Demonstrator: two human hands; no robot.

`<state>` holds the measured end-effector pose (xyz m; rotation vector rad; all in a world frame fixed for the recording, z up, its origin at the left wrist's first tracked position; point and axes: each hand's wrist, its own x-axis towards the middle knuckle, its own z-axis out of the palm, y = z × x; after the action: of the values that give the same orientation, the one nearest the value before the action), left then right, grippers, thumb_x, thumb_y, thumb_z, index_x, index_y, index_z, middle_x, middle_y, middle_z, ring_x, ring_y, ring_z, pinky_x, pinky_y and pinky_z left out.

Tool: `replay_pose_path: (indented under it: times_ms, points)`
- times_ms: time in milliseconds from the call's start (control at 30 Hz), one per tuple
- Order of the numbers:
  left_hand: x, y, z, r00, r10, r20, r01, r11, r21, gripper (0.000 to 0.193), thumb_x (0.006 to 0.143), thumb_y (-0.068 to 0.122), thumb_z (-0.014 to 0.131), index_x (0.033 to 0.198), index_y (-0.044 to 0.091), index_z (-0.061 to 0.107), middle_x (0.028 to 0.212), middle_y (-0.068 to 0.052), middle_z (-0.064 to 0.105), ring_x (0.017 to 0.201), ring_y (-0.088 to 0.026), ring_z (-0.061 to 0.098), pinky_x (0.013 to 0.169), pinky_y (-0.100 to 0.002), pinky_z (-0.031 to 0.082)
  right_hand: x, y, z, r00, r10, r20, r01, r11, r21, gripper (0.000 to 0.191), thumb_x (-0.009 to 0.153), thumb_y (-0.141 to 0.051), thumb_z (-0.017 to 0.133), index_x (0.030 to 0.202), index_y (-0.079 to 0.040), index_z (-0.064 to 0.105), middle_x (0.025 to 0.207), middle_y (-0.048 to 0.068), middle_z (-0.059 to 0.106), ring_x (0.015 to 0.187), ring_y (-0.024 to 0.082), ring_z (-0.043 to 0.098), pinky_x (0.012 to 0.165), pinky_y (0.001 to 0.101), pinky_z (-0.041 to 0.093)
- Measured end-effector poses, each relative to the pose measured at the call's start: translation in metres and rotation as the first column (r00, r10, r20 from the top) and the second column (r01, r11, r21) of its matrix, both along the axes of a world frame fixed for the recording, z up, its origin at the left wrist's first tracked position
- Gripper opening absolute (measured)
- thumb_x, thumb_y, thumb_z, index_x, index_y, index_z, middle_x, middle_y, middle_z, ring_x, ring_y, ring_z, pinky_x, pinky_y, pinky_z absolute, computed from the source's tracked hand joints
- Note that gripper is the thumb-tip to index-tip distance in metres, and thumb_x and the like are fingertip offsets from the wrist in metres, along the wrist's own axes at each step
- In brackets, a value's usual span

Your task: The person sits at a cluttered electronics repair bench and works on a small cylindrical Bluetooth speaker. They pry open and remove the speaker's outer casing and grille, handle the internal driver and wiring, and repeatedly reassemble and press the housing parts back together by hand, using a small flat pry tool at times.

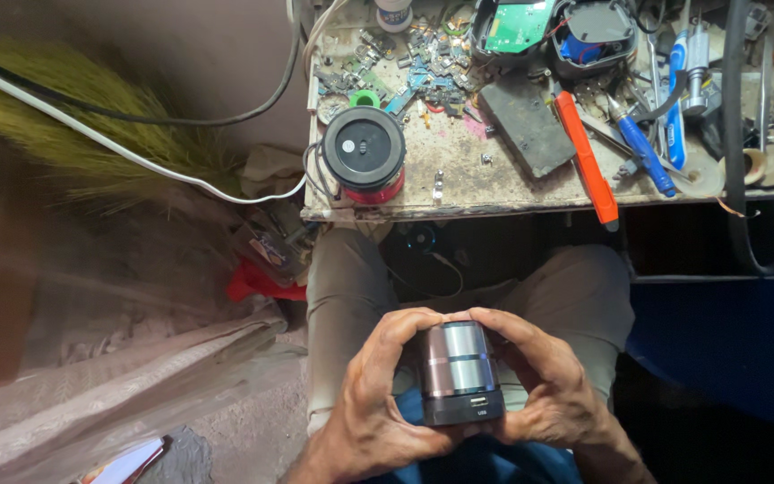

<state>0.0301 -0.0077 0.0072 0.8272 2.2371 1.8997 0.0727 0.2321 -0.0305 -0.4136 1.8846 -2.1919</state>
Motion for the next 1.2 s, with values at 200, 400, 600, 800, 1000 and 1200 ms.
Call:
replay_pose_path:
  times_ms: [200, 400, 600, 800, 1000, 1200]
  points:
    - [0.003, -0.002, -0.002, 0.999, -0.007, -0.05, 0.01, 0.998, 0.064, 0.095, 0.069, 0.02, 0.099, 0.146, 0.002, 0.047, 0.138, -0.019, 0.064, 0.129, -0.032, 0.067, 0.11, -0.041, 0.055, 0.001, 0.0, 0.009, 0.999, 0.026, 0.032, -0.025, 0.999, -0.022, 0.1, 0.077, -0.016, 0.093, 0.156, 0.001, 0.034, 0.155, 0.025, 0.047, 0.146, 0.037, 0.051, 0.124, 0.0502, 0.04]
    - [0.004, -0.003, 0.001, 0.999, -0.032, -0.009, 0.032, 0.996, 0.08, 0.094, 0.071, 0.019, 0.098, 0.149, 0.002, 0.047, 0.143, -0.019, 0.061, 0.135, -0.034, 0.065, 0.116, -0.043, 0.055, 0.001, -0.002, 0.01, 1.0, 0.002, 0.004, -0.002, 0.998, -0.07, 0.102, 0.082, -0.04, 0.092, 0.157, 0.003, 0.039, 0.155, 0.025, 0.051, 0.145, 0.037, 0.054, 0.123, 0.0491, 0.046]
    - [-0.008, -0.014, 0.009, 0.993, -0.069, 0.096, 0.08, 0.99, -0.116, 0.099, 0.059, 0.017, 0.092, 0.147, 0.001, 0.05, 0.131, -0.016, 0.063, 0.122, -0.029, 0.067, 0.104, -0.038, 0.054, -0.001, -0.009, 0.014, 0.997, -0.047, -0.068, 0.058, 0.984, 0.169, 0.096, 0.079, -0.038, 0.092, 0.152, 0.003, 0.043, 0.146, 0.024, 0.06, 0.131, 0.032, 0.065, 0.11, 0.0413, 0.056]
    - [-0.008, -0.015, 0.004, 0.996, -0.052, 0.074, 0.054, 0.998, -0.032, 0.086, 0.06, 0.017, 0.093, 0.138, 0.003, 0.061, 0.13, -0.014, 0.065, 0.122, -0.027, 0.069, 0.105, -0.037, 0.056, -0.004, -0.013, 0.029, 0.984, -0.034, -0.175, 0.091, 0.94, 0.328, 0.092, 0.073, -0.027, 0.09, 0.15, 0.001, 0.048, 0.146, 0.019, 0.061, 0.137, 0.03, 0.063, 0.116, 0.0418, 0.048]
    - [0.0, -0.011, -0.008, 0.993, -0.034, 0.116, 0.023, 0.995, 0.102, 0.088, 0.061, 0.015, 0.095, 0.14, 0.002, 0.059, 0.132, -0.014, 0.063, 0.124, -0.027, 0.068, 0.108, -0.037, 0.055, -0.012, -0.017, 0.038, 0.987, -0.011, -0.16, 0.062, 0.946, 0.319, 0.103, 0.069, -0.03, 0.095, 0.152, 0.001, 0.041, 0.149, 0.018, 0.055, 0.141, 0.032, 0.055, 0.118, 0.0421, 0.043]
    - [-0.001, -0.005, -0.009, 0.993, -0.019, 0.115, 0.004, 0.992, 0.127, 0.09, 0.056, 0.016, 0.09, 0.139, 0.003, 0.058, 0.137, -0.016, 0.061, 0.13, -0.03, 0.064, 0.113, -0.039, 0.049, -0.016, -0.019, 0.043, 0.976, -0.069, -0.207, 0.138, 0.931, 0.337, 0.092, 0.065, -0.032, 0.095, 0.143, -0.003, 0.054, 0.142, 0.015, 0.062, 0.135, 0.03, 0.062, 0.114, 0.0401, 0.048]
